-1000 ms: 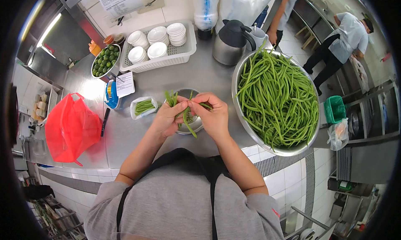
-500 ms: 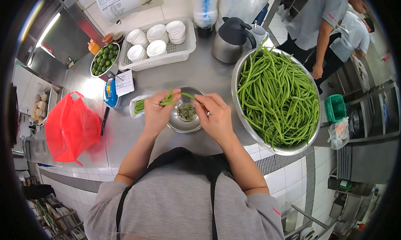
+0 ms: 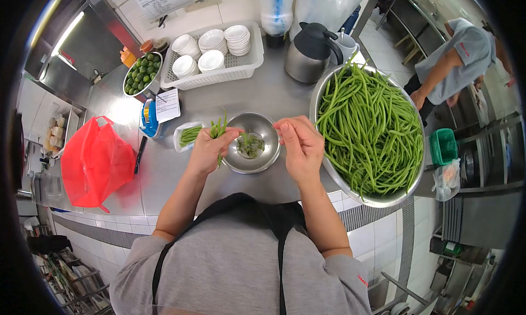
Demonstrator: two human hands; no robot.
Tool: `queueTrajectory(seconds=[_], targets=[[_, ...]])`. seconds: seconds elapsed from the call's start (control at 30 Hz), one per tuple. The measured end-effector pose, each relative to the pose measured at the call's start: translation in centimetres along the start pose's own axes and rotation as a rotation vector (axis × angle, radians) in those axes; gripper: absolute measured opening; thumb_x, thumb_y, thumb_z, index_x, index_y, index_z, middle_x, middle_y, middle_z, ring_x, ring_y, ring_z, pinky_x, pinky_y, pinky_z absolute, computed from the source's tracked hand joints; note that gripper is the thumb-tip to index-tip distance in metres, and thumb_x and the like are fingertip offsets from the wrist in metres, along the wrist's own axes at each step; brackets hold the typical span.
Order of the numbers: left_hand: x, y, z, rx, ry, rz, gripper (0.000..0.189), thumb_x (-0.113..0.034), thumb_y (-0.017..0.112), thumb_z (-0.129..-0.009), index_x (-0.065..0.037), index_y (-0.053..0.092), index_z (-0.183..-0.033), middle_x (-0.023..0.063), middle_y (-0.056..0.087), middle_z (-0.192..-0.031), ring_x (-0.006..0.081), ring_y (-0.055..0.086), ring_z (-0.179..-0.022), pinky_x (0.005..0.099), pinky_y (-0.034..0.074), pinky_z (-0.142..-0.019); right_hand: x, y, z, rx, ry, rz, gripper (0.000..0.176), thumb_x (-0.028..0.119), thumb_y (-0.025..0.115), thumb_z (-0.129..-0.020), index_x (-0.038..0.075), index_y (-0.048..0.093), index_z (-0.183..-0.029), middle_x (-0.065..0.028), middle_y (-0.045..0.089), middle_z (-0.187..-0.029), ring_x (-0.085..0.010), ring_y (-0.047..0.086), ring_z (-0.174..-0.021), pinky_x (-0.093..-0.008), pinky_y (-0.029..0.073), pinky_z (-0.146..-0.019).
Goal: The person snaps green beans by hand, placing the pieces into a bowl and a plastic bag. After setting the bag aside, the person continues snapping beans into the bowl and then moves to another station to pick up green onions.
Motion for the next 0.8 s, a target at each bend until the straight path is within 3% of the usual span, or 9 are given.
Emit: queueTrajectory(seconds=[0.1,0.17,0.23,0.33,0.57,0.63,0.67,0.73,0.8], targets=[[0.2,0.1,0.2,0.034,0.004,-0.17,0.018,-0.016,0.065,-0.08,0.001,0.068,-0.086,-0.0077,0.042,-0.05,0.0021,0.034,-0.045,0.0209,0.023,-0.039,4.5,2.7,0.2,0.144,-0.387,0.308,0.01,0.006,0.06,-0.08,0.005,0.067,-0.088,-0.0076,0.058,-0.08,-0.0143,0.055,-0.062,-0.0226,0.043,-0.054],[0.2,0.5,0.5,0.084,-0.055,-0.233,0.018,-0.018,0.066,-0.08,0.0,0.069,-0.085,-0.0075,0.042,-0.05,0.002,0.034,-0.045,0.021,0.023,-0.039,4.2,4.3,0.3,0.251,-0.377,0.389,0.018,0.007,0.064,-0.075,0.008,0.067,-0.092,-0.006,0.058,-0.088,-0.0169,0.058,-0.072,-0.0268,0.046,-0.06],[0.2,0.9,0.7,0.135,-0.108,-0.29,0.019,-0.019,0.067,-0.079,-0.001,0.069,-0.085,-0.0072,0.043,-0.05,0.0019,0.034,-0.045,0.021,0.023,-0.04,4.8,6.5,1.4,0.357,-0.684,0.694,0.028,0.009,0.065,-0.068,0.01,0.065,-0.097,-0.005,0.057,-0.095,-0.02,0.056,-0.079,-0.0311,0.045,-0.067],[-0.2,1.0,1.1,0.168,-0.087,-0.349,0.019,-0.021,0.068,-0.078,-0.004,0.07,-0.085,-0.0061,0.044,-0.049,0.0022,0.034,-0.044,0.0213,0.024,-0.04,3.5,7.5,1.3,0.444,-0.697,0.897,0.029,0.014,0.064,-0.065,0.011,0.061,-0.094,-0.0044,0.055,-0.096,-0.0215,0.054,-0.084,-0.0337,0.043,-0.072],[-0.5,1.1,1.6,0.185,-0.106,-0.41,0.018,-0.022,0.066,-0.08,-0.006,0.07,-0.086,-0.0067,0.044,-0.05,0.0025,0.033,-0.045,0.0211,0.025,-0.041,1.7,8.2,1.4,0.527,-0.582,0.764,0.012,0.007,0.061,-0.073,0.006,0.056,-0.084,-0.0051,0.055,-0.087,-0.0225,0.054,-0.079,-0.0319,0.043,-0.068],[-0.4,1.1,1.5,0.19,-0.124,-0.369,0.019,-0.025,0.067,-0.08,-0.007,0.071,-0.085,-0.0072,0.043,-0.051,0.0021,0.032,-0.047,0.0214,0.025,-0.042,1.4,6.2,0.2,0.342,-0.328,0.301,0.011,0.001,0.059,-0.075,0.003,0.056,-0.085,-0.0071,0.055,-0.081,-0.022,0.054,-0.07,-0.0295,0.044,-0.061],[0.0,0.9,1.3,0.188,-0.127,-0.265,0.02,-0.023,0.066,-0.081,-0.006,0.07,-0.089,-0.0058,0.047,-0.054,0.002,0.034,-0.048,0.0205,0.026,-0.043,1.2,6.0,0.1,0.341,-0.324,0.301,0.011,0.001,0.059,-0.075,0.003,0.056,-0.085,-0.0071,0.055,-0.081,-0.022,0.054,-0.07,-0.0295,0.044,-0.061],[1.1,0.5,0.7,0.183,-0.133,-0.161,0.022,-0.022,0.065,-0.082,-0.004,0.068,-0.093,-0.0044,0.05,-0.058,0.002,0.036,-0.05,0.0195,0.027,-0.044,-1.3,3.3,-1.0,0.167,-0.074,0.104,0.012,-0.001,0.06,-0.076,0.002,0.056,-0.086,-0.0085,0.055,-0.078,-0.0198,0.053,-0.062,-0.0272,0.044,-0.057],[1.6,-0.5,-0.2,0.095,-0.079,0.093,0.028,-0.017,0.059,-0.086,0.0,0.06,-0.108,0.001,0.06,-0.074,0.0034,0.047,-0.059,0.0182,0.035,-0.051,-1.6,3.8,-0.6,0.27,-0.059,0.228,0.011,0.0,0.06,-0.075,0.003,0.058,-0.086,-0.0084,0.055,-0.077,-0.0186,0.054,-0.061,-0.0271,0.044,-0.057]])
Point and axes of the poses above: each hand's wrist, its own z-axis away from the middle knuckle, its own y-axis out of the palm, x = y × z, the point moved 10 cm from there along -z, towards the middle knuckle
